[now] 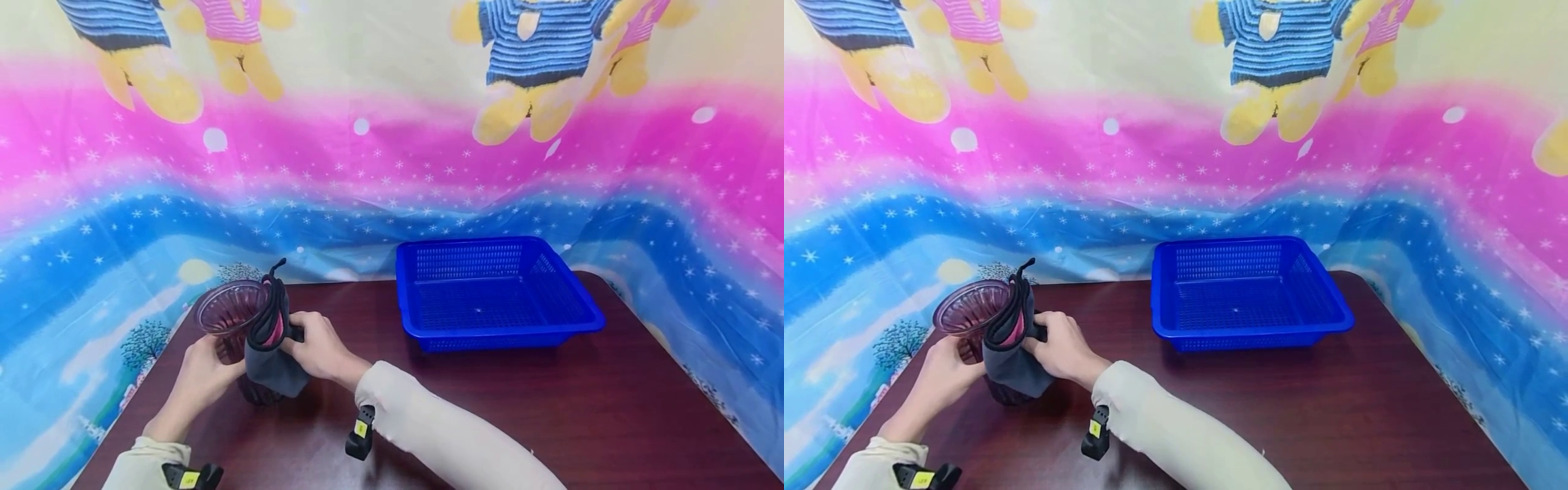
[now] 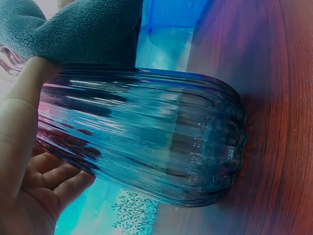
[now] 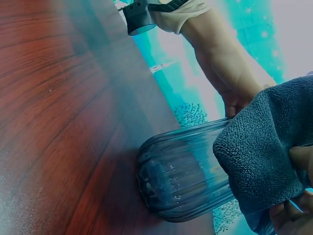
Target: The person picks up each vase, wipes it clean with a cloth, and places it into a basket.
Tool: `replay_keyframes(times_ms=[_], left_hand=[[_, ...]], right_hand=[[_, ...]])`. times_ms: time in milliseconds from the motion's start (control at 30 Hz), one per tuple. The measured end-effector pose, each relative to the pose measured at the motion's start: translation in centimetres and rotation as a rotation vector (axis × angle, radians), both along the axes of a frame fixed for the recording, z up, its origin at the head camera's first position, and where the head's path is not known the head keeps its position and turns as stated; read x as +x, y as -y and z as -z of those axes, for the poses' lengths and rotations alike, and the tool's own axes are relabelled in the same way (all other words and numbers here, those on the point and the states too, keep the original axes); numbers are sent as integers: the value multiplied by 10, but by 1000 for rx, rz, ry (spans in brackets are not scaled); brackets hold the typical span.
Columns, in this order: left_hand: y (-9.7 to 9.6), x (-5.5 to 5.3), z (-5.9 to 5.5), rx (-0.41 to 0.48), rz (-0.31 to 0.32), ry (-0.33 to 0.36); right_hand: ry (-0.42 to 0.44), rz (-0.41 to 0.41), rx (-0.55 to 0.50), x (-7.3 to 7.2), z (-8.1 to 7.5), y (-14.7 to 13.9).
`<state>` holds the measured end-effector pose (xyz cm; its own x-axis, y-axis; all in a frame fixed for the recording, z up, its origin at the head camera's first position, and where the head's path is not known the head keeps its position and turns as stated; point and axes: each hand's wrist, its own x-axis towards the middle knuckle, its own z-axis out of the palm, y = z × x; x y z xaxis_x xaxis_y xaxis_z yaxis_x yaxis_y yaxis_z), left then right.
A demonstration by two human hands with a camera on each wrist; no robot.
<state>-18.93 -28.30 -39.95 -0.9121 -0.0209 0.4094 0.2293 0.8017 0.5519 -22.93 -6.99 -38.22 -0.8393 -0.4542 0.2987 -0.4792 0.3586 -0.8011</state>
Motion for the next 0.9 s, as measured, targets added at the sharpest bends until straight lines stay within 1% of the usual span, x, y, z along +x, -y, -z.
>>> replay_keyframes(times_ms=[167,300,433,533,700,900], left_hand=[[1,-1,1,-8,-9,-11],[2,-2,1,-13,-9,-19],[1,-2,0,-5,-4,-16],[1,-1,-2,-1,-8,8],[0,-1,-4,-6,-31,52],[-1,-1,-4,9,-30,61]], right_hand=[[-17,3,25,-1,-2,1],[-52,10,68,-1,1,2],[-64,3,98,-1,5,1],[-78,-12,108,-2,9,0],[-90,-35,133,-3,20,-3],[-45,-30,155,-4,35,-5]])
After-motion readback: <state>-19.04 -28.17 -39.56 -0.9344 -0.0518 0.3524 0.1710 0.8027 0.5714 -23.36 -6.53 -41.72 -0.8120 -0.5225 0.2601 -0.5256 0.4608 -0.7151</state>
